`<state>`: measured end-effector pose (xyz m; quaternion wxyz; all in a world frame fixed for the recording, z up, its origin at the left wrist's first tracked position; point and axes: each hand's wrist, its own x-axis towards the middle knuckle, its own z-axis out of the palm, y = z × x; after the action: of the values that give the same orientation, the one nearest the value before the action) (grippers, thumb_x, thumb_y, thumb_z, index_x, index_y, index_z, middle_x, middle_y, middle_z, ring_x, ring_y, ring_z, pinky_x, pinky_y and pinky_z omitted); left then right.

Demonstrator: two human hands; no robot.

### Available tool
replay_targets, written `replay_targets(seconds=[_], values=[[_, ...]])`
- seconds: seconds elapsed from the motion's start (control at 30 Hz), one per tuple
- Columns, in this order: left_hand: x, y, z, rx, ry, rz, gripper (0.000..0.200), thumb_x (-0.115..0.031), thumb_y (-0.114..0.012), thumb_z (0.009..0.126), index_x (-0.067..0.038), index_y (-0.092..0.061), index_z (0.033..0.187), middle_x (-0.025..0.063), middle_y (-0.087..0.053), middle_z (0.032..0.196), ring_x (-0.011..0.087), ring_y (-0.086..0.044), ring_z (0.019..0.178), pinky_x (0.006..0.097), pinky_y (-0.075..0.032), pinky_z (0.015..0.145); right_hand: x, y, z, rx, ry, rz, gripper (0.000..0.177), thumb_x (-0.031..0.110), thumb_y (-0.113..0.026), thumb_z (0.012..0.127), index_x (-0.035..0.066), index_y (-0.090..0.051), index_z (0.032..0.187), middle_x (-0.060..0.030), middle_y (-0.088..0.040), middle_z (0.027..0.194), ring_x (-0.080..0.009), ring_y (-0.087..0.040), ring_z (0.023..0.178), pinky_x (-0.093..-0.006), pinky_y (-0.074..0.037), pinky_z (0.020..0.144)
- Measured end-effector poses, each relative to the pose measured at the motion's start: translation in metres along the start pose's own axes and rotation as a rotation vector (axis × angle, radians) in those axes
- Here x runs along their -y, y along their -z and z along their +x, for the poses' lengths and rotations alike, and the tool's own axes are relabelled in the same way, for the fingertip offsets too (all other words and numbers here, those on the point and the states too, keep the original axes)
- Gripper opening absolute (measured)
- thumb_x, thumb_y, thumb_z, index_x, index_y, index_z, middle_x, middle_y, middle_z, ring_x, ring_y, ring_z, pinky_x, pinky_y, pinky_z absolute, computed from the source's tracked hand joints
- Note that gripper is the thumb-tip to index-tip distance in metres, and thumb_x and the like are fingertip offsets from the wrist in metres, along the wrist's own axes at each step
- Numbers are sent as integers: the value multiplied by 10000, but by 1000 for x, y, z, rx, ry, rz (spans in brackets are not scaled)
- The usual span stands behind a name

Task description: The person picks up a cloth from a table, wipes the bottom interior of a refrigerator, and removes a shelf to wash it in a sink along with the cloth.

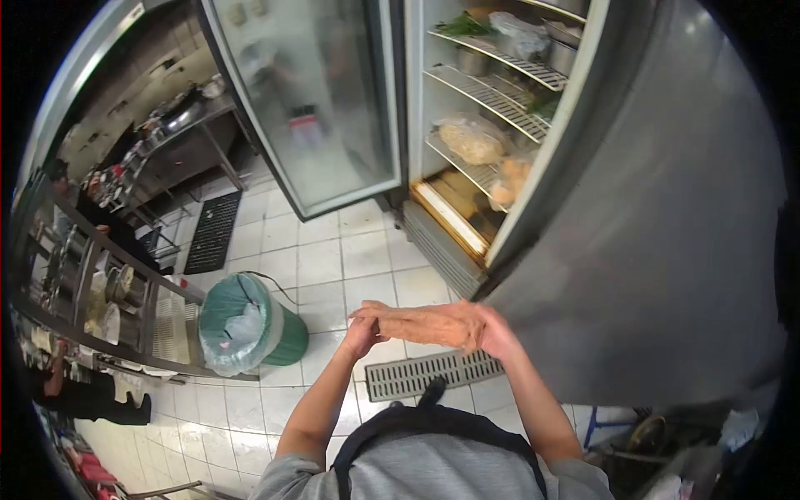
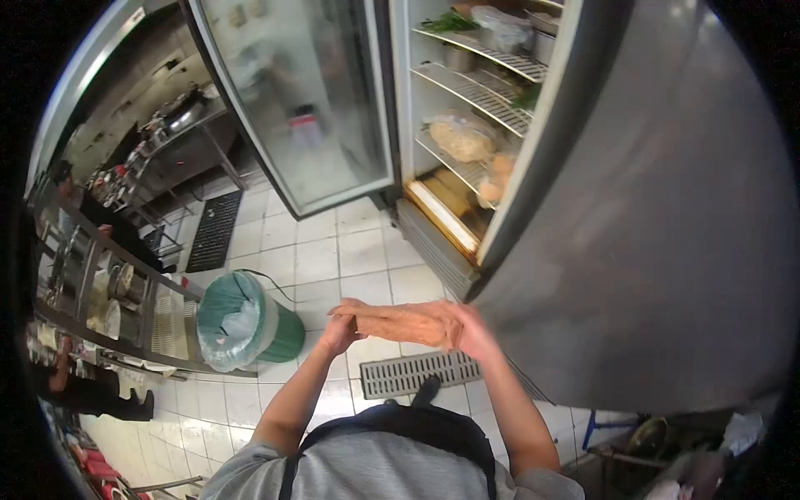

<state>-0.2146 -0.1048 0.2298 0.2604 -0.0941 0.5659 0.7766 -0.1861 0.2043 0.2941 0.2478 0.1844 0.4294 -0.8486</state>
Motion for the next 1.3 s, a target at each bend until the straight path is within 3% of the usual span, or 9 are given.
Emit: replay_targets(seconds=[0.17,0.33,0.47,0.6,0.77,0.9,0.93,1.03,1.3], values=[[-19,41,2,-309,-92,-70,398,-386,-439,858,-82,-462,1114,56,-528,1037,183,-556,872,324,-497,686,-41,48,129,-120,348,-1094,247,53,-571,705,52,-553,951,-109,-603,880,-217,-592,735,-331,-473,637],[20,79,21,-512,-180,356,301,-306,-471,865,-45,-538,729,-22,-478,676,62,-410,648,219,-367,577,-21,48,186,-271,357,-1409,163,101,-548,720,75,-583,877,-171,-589,789,-287,-583,721,-336,-464,631],[56,85,70,-440,-42,358,283,-256,-472,863,-4,-546,757,2,-528,669,74,-448,644,248,-401,577,-22,64,252,-539,505,-1610,146,178,-532,753,91,-549,869,-142,-555,743,-283,-562,630,-365,-465,570],[97,89,171,-347,-66,711,270,-238,-478,844,14,-529,762,136,-548,634,180,-508,597,318,-424,573,12,69,318,-626,-225,-258,140,187,-453,760,127,-431,885,-64,-522,758,-187,-536,704,-373,-438,486],[94,28,316,-13,75,433,290,-237,-480,834,18,-556,949,178,-589,776,232,-564,712,322,-442,679,43,129,422,-1028,484,347,104,181,-448,806,125,-402,731,-38,-472,678,-170,-483,552,-307,-412,452],[96,-45,428,258,-74,602,356,-258,-471,834,2,-504,1074,186,-601,902,308,-577,856,357,-442,752,115,204,495,-874,1108,-35,235,48,-451,790,106,-407,566,-24,-415,542,-117,-410,482,-236,-322,406],[93,-65,448,384,97,340,386,-237,-454,831,-8,-449,1141,203,-534,1051,334,-543,939,402,-418,803,129,232,519,-1082,1078,-162,163,63,-478,792,86,-455,632,-23,-438,569,-123,-418,500,-235,-340,434],[72,-111,495,491,72,1066,428,-201,-450,832,13,-375,1195,212,-439,1153,315,-449,1078,418,-353,887,163,276,538,-1395,971,-655,64,102,-475,803,78,-476,744,-53,-477,678,-166,-458,593,-271,-366,512],[90,-129,545,543,-667,1262,483,-159,-440,760,-29,-374,1221,126,-320,1289,260,-231,1249,421,-165,1028,139,346,571,-1642,288,-1601,266,207,-467,833,57,-533,1043,-135,-582,968,-279,-565,841,-365,-438,721]])
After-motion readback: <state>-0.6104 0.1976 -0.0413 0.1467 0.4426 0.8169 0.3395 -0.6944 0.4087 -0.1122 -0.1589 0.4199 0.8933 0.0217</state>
